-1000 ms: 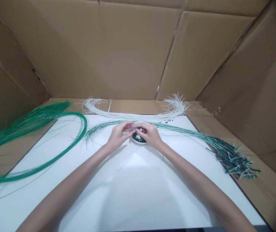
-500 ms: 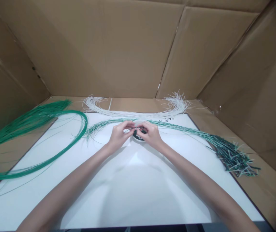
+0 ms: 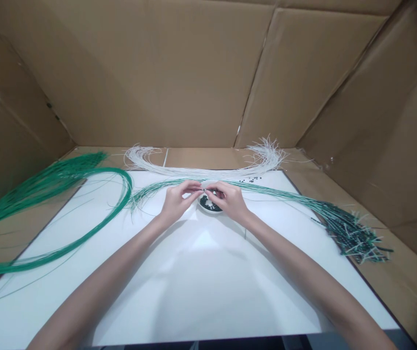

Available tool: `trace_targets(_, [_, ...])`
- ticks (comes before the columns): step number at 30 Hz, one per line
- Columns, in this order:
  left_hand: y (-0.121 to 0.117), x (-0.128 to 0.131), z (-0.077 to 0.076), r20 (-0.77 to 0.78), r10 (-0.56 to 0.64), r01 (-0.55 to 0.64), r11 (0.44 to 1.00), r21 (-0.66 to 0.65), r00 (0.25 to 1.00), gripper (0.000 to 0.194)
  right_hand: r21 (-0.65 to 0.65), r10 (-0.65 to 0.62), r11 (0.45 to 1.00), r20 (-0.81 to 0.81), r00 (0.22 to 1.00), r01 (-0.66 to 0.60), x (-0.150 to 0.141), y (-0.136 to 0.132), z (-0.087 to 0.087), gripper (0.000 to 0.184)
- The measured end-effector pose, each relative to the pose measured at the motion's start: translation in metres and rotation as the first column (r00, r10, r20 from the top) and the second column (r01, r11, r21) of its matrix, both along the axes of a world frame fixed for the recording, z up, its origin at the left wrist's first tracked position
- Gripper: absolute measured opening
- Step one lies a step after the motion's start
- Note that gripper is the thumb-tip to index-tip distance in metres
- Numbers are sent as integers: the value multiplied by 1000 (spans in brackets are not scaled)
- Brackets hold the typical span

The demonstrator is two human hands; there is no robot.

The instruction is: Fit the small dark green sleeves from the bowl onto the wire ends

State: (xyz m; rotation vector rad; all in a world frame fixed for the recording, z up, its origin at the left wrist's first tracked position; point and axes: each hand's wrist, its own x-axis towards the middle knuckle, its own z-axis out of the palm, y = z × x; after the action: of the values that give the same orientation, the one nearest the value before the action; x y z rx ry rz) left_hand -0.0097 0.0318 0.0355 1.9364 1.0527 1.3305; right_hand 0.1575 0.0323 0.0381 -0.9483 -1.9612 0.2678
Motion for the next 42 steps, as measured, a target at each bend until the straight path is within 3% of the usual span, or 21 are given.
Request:
trace_targets(10, [0, 0, 4, 3, 37, -37, 999, 32, 999, 17, -37, 6, 999, -25, 1000, -7, 4, 2, -3, 14])
trace_targets(16, [1, -2, 6, -89, 81, -72, 993, 93, 993, 17, -79, -25, 997, -66, 998, 20, 7, 3, -5, 14])
trace_targets(24, [-3, 2, 9, -237, 115, -85, 987, 136, 965, 10, -16, -15, 1000, -15, 1000, 15, 9, 0, -5, 16])
trace_targets(42, [-5, 4, 4, -217, 124, -90, 983, 160, 968, 8, -72, -112, 991, -28, 993, 110, 6, -4, -3, 19])
